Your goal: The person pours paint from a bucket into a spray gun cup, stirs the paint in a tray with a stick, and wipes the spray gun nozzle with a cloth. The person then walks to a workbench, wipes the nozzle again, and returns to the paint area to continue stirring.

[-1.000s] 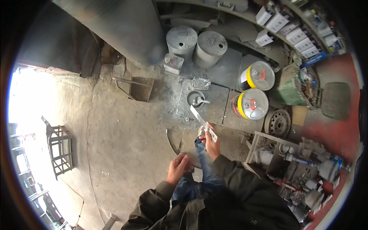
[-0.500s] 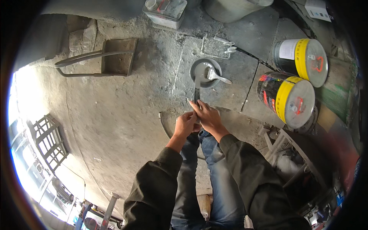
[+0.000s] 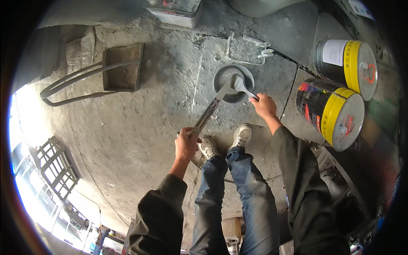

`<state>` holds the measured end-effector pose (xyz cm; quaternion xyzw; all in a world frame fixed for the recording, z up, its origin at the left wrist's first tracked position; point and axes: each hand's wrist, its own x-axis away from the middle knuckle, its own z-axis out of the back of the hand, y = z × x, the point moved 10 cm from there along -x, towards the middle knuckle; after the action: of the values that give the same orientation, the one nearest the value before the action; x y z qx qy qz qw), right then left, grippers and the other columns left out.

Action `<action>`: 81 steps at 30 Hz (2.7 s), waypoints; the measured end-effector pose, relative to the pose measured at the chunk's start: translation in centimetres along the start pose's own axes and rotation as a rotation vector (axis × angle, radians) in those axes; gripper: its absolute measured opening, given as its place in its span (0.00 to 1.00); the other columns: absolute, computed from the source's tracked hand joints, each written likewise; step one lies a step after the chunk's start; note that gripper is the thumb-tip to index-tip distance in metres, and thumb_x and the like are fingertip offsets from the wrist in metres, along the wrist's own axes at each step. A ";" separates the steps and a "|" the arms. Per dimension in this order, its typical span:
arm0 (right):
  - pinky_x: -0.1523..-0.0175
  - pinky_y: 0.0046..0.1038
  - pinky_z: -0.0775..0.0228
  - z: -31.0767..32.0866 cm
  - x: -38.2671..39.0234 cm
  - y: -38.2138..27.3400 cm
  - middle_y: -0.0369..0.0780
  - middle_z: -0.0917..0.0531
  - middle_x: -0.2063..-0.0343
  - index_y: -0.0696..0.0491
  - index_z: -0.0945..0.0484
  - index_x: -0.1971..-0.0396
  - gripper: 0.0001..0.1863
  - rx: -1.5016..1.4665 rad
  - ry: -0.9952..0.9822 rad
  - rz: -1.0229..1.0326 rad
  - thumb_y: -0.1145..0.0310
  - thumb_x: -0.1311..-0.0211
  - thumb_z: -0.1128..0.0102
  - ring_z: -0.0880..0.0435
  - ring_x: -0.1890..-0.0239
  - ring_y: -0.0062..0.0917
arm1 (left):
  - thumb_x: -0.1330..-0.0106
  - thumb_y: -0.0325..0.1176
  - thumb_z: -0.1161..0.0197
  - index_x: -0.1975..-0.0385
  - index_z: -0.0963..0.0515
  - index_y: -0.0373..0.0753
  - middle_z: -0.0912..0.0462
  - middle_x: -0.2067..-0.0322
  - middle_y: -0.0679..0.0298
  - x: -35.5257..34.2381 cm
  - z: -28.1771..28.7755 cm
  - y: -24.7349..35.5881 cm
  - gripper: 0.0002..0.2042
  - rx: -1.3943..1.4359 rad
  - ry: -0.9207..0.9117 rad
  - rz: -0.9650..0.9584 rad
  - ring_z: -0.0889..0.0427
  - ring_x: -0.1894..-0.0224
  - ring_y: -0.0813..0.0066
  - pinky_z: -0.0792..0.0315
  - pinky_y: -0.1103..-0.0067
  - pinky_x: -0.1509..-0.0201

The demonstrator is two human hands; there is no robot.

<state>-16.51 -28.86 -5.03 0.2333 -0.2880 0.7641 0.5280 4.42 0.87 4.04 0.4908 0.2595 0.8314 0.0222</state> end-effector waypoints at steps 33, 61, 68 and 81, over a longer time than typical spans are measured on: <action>0.78 0.36 0.30 -0.1 5.9 -10.5 0.43 0.20 0.83 0.54 0.20 0.48 0.18 0.094 0.206 0.441 0.68 0.37 0.46 0.18 0.83 0.33 | 0.34 0.43 0.41 0.67 0.21 0.35 0.18 0.71 0.45 -0.5 -1.2 3.8 0.15 -0.426 0.027 -0.058 0.19 0.63 0.42 0.27 0.58 0.60; 0.65 0.49 0.28 3.9 13.8 -3.1 0.54 0.20 0.69 0.60 0.30 0.55 0.15 -0.915 0.383 -0.426 0.74 0.42 0.45 0.19 0.66 0.52 | 0.32 0.45 0.43 0.56 0.18 0.38 0.23 0.79 0.57 -18.6 2.0 -3.5 0.17 -0.552 -0.236 -0.046 0.36 0.88 0.73 0.40 0.75 0.84; 0.47 0.49 0.34 -4.6 9.2 -5.1 0.51 0.21 0.53 0.53 0.33 0.39 0.29 -0.771 0.779 -0.019 0.73 0.43 0.46 0.24 0.49 0.49 | 0.35 0.47 0.42 0.60 0.20 0.36 0.19 0.77 0.60 -10.8 1.4 0.8 0.19 -0.216 -0.274 0.071 0.31 0.87 0.75 0.39 0.77 0.86; 0.67 0.38 0.27 -2.0 2.5 -3.5 0.46 0.17 0.72 0.44 0.21 0.45 0.17 -0.460 0.299 0.052 0.59 0.30 0.49 0.17 0.71 0.40 | 0.34 0.44 0.40 0.74 0.23 0.33 0.21 0.80 0.51 -4.1 -0.3 2.8 0.17 -0.446 -0.047 -0.191 0.20 0.76 0.51 0.29 0.65 0.69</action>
<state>-14.11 -24.86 -4.17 -0.0156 -0.3789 0.7177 0.5840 6.86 -2.91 1.91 0.4663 0.1144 0.8506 0.2145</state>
